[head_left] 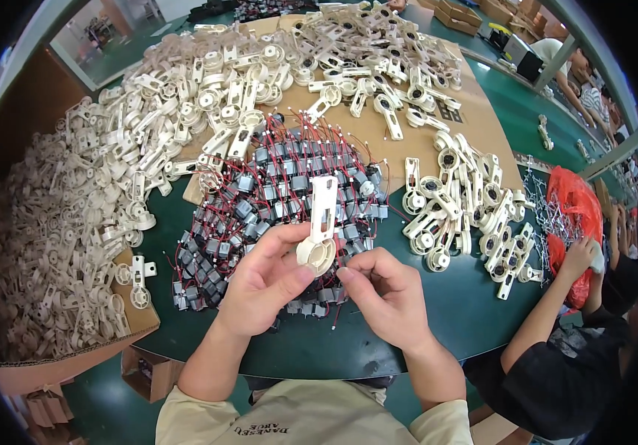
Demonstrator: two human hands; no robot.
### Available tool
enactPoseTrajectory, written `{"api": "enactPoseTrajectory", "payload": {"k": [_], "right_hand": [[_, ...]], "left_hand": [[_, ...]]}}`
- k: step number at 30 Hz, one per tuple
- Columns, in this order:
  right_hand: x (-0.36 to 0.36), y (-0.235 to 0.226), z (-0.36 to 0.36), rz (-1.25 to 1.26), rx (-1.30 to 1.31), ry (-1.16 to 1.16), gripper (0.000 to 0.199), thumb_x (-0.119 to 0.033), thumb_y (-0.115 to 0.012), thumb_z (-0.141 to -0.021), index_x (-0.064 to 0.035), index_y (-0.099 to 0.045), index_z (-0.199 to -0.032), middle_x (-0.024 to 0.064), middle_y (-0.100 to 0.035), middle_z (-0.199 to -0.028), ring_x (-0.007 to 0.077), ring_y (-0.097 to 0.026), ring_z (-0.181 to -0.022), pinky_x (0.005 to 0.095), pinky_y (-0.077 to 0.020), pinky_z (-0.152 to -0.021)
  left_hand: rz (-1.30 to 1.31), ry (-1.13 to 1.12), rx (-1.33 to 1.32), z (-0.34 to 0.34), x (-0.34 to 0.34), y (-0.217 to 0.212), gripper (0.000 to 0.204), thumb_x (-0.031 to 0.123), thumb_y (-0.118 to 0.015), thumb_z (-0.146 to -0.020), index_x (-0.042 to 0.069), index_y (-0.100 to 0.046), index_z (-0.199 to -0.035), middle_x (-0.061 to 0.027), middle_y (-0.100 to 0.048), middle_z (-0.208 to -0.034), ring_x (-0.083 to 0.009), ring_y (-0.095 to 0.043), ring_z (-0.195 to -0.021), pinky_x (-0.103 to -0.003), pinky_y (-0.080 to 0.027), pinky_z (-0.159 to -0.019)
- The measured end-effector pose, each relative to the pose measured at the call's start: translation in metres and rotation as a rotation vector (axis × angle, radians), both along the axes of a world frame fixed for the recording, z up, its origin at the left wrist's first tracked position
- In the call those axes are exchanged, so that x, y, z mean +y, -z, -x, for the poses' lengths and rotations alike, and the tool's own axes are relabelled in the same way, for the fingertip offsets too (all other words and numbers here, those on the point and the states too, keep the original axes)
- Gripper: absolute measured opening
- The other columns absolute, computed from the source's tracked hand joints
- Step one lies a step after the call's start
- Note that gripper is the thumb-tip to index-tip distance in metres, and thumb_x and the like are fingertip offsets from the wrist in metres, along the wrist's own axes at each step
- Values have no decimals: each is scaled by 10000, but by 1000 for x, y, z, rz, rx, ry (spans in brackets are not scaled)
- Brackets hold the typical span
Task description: The person assembles small plastic housings by hand, inserting small motors and internal components into them.
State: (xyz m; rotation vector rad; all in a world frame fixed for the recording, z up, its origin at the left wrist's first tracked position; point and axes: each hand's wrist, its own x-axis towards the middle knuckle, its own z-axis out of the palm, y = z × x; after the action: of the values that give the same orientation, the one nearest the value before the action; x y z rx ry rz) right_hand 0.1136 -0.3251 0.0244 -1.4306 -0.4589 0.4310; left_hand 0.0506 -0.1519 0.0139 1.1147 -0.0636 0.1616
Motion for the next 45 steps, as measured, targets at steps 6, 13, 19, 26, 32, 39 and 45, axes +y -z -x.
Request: {"api": "enactPoseTrajectory", "payload": {"k": [6, 13, 19, 26, 32, 39, 45], "right_hand": [[-3, -1, -2, 112, -124, -77, 74, -65, -660, -868, -7, -616, -859, 3, -603, -655, 17, -494, -558, 211, -407, -482], [-11, 2, -7, 100, -99, 24, 74, -53, -661, -860, -14, -629, -914, 36, -643, -719, 42, -559, -613, 227, -465, -542], [-6, -9, -11, 113, -158, -97, 127, -102, -692, -851, -36, -649, -951, 45, -674, -838, 78, -597, -689, 241, -473, -588], [-16, -2, -11, 133, -273, -89, 231, -128, -696, -850, -54, -624, -1057, 35, -638, -912, 116, -602, -713, 257, -496, -621], [-15, -5, -15, 138, -228, -44, 285, -100, -700, -837, -59, -613, -1105, 69, -620, -915, 146, -615, -741, 270, -516, -649], [-19, -15, -20, 244, -311, 30, 296, 3, -732, -770, -63, -673, -1053, 44, -604, -955, 79, -541, -703, 224, -460, -626], [-9, -3, -14, 81, -276, 35, 293, 29, -699, -780, -13, -631, -1061, 74, -615, -917, 113, -588, -657, 248, -499, -616]], "left_hand": [[76, 59, -3, -2, 1, 2, 450, 31, -551, -927, -13, -370, -1336, -162, -502, -1301, -271, -483, -1253, -404, -380, -1056], [-37, 105, 33, -11, -12, -2, 535, -76, -563, -858, 3, -350, -1342, -146, -471, -1297, -226, -488, -1211, -367, -404, -1015], [-93, -25, 0, 4, -12, -2, 695, -130, -604, -765, 50, -271, -1348, -143, -442, -1276, -256, -506, -1182, -368, -451, -969], [-155, -124, 21, 2, -14, -2, 619, -90, -624, -767, 34, -308, -1285, -137, -457, -1200, -234, -552, -1073, -343, -480, -903], [-179, -213, 21, 1, -11, -2, 618, -86, -614, -759, 34, -318, -1288, -143, -466, -1200, -253, -560, -1075, -361, -472, -919], [-94, 54, 56, -8, -13, 4, 599, -138, -604, -807, -6, -355, -1335, -124, -511, -1253, -197, -540, -1160, -328, -452, -973], [-65, 75, 87, -4, -15, 0, 493, -106, -568, -861, -24, -387, -1312, -123, -540, -1226, -193, -534, -1156, -341, -425, -1003]]}}
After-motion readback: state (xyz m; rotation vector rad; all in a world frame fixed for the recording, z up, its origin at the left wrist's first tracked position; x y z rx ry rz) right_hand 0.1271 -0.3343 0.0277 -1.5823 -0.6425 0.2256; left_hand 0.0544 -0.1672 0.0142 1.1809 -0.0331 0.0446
